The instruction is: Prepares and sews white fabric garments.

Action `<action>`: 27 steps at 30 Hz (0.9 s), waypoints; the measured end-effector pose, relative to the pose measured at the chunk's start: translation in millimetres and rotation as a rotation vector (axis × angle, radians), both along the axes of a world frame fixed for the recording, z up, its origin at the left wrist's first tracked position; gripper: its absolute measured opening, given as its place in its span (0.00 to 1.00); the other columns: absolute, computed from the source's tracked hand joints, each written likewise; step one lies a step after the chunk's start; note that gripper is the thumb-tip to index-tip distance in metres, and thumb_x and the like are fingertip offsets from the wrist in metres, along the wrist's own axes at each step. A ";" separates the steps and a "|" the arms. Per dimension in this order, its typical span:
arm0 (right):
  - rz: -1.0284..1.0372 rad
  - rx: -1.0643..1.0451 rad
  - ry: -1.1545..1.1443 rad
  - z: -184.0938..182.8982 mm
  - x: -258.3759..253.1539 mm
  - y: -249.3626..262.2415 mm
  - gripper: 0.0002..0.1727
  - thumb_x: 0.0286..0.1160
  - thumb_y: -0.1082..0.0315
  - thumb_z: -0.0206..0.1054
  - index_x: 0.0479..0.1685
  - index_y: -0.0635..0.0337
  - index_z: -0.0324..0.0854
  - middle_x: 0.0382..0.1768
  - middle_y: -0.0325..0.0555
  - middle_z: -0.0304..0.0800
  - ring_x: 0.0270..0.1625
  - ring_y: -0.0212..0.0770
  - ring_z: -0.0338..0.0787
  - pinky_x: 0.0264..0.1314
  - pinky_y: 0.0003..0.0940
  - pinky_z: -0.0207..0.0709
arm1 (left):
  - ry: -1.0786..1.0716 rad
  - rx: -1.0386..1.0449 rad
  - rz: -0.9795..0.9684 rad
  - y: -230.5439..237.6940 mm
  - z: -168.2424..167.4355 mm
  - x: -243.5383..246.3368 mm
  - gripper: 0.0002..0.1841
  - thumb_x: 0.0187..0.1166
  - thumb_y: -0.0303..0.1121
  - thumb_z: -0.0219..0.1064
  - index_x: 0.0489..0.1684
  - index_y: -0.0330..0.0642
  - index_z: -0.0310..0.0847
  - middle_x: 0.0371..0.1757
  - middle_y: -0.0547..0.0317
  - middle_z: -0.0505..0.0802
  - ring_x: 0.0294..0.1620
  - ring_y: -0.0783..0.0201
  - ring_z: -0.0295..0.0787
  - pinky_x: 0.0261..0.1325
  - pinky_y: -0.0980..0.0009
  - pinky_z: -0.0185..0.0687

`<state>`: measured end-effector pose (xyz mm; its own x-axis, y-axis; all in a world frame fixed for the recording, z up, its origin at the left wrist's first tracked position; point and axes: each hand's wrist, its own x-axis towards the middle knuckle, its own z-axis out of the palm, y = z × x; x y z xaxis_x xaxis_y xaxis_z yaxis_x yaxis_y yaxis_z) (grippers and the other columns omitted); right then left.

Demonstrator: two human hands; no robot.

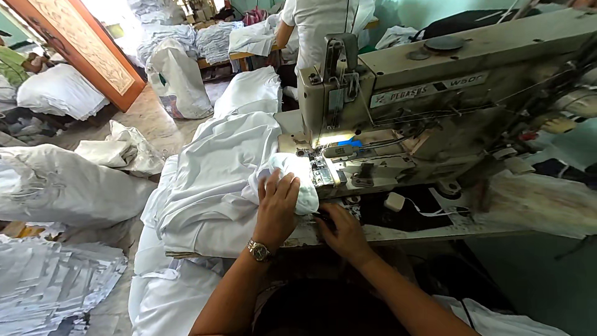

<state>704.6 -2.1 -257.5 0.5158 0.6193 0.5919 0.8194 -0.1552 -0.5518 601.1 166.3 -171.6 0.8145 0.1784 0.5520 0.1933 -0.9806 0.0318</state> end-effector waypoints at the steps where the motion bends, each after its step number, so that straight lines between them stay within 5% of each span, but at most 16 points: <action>1: 0.006 0.008 0.011 -0.1 0.3 0.0 0.18 0.82 0.55 0.64 0.59 0.58 0.87 0.49 0.47 0.93 0.53 0.41 0.93 0.58 0.37 0.87 | 0.007 0.022 0.009 -4.0 2.4 0.1 0.35 0.54 0.36 0.84 0.71 0.50 0.85 0.80 0.53 0.83 0.89 0.37 0.62 0.83 0.25 0.48; 2: 0.013 0.015 0.034 0.3 0.5 -0.1 0.18 0.82 0.56 0.65 0.59 0.59 0.87 0.50 0.47 0.93 0.52 0.41 0.93 0.58 0.37 0.87 | -0.014 0.046 0.005 -7.6 4.0 0.8 0.36 0.55 0.36 0.84 0.72 0.51 0.84 0.81 0.53 0.82 0.90 0.36 0.60 0.83 0.22 0.43; 3: 0.019 0.022 0.074 1.0 0.8 -0.1 0.18 0.81 0.57 0.65 0.59 0.60 0.87 0.50 0.48 0.93 0.52 0.41 0.93 0.57 0.37 0.88 | -0.068 0.063 -0.010 -10.3 4.3 2.3 0.32 0.56 0.34 0.83 0.68 0.51 0.86 0.76 0.54 0.86 0.86 0.40 0.68 0.82 0.26 0.49; 5: 0.015 0.049 0.186 5.2 0.5 -0.5 0.18 0.78 0.60 0.66 0.61 0.61 0.86 0.51 0.50 0.92 0.49 0.39 0.92 0.53 0.35 0.88 | -0.211 -0.032 -0.078 -13.0 6.6 5.2 0.15 0.62 0.28 0.77 0.49 0.48 0.92 0.51 0.59 0.96 0.59 0.57 0.91 0.67 0.50 0.77; 6: 0.012 0.072 0.243 10.5 -0.4 -0.7 0.19 0.77 0.62 0.67 0.62 0.62 0.85 0.51 0.50 0.90 0.46 0.37 0.90 0.50 0.32 0.87 | -0.262 -0.188 -0.127 -14.1 10.8 4.4 0.09 0.67 0.26 0.73 0.44 0.42 0.92 0.43 0.58 0.96 0.48 0.62 0.94 0.56 0.59 0.86; 8: 0.013 0.145 0.288 24.2 -2.3 -0.6 0.19 0.76 0.64 0.67 0.62 0.64 0.84 0.50 0.51 0.89 0.42 0.33 0.88 0.44 0.26 0.85 | -0.335 -0.645 -0.211 -16.9 21.7 -1.7 0.06 0.78 0.26 0.66 0.42 0.35 0.88 0.36 0.58 0.93 0.36 0.71 0.90 0.44 0.71 0.89; 11: 0.037 0.236 0.257 40.9 -5.1 4.0 0.19 0.79 0.63 0.69 0.62 0.65 0.84 0.50 0.51 0.89 0.40 0.29 0.86 0.43 0.21 0.83 | -0.392 -1.221 -0.324 -14.5 24.1 -16.3 0.09 0.83 0.25 0.58 0.47 0.33 0.85 0.40 0.58 0.92 0.40 0.69 0.90 0.48 0.68 0.89; 14: 0.040 0.258 0.224 54.0 -6.7 14.8 0.18 0.79 0.64 0.70 0.61 0.66 0.85 0.50 0.51 0.89 0.42 0.30 0.88 0.46 0.22 0.85 | -0.411 -1.497 -0.324 -15.2 19.8 -23.4 0.09 0.84 0.25 0.55 0.45 0.35 0.82 0.40 0.56 0.91 0.41 0.65 0.90 0.51 0.64 0.90; 27: -0.002 0.238 0.169 65.2 -10.2 36.0 0.15 0.78 0.66 0.68 0.57 0.65 0.86 0.48 0.51 0.90 0.47 0.36 0.90 0.52 0.27 0.86 | -0.482 -1.626 -0.330 -23.2 19.2 -23.0 0.07 0.84 0.24 0.55 0.38 0.38 0.79 0.35 0.58 0.90 0.38 0.67 0.89 0.49 0.67 0.89</action>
<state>694.5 34.0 -192.3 0.6208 0.4723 0.6257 0.7125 -0.0070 -0.7016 578.1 143.2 -152.4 0.7572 0.6289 0.1762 -0.3173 0.1184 0.9409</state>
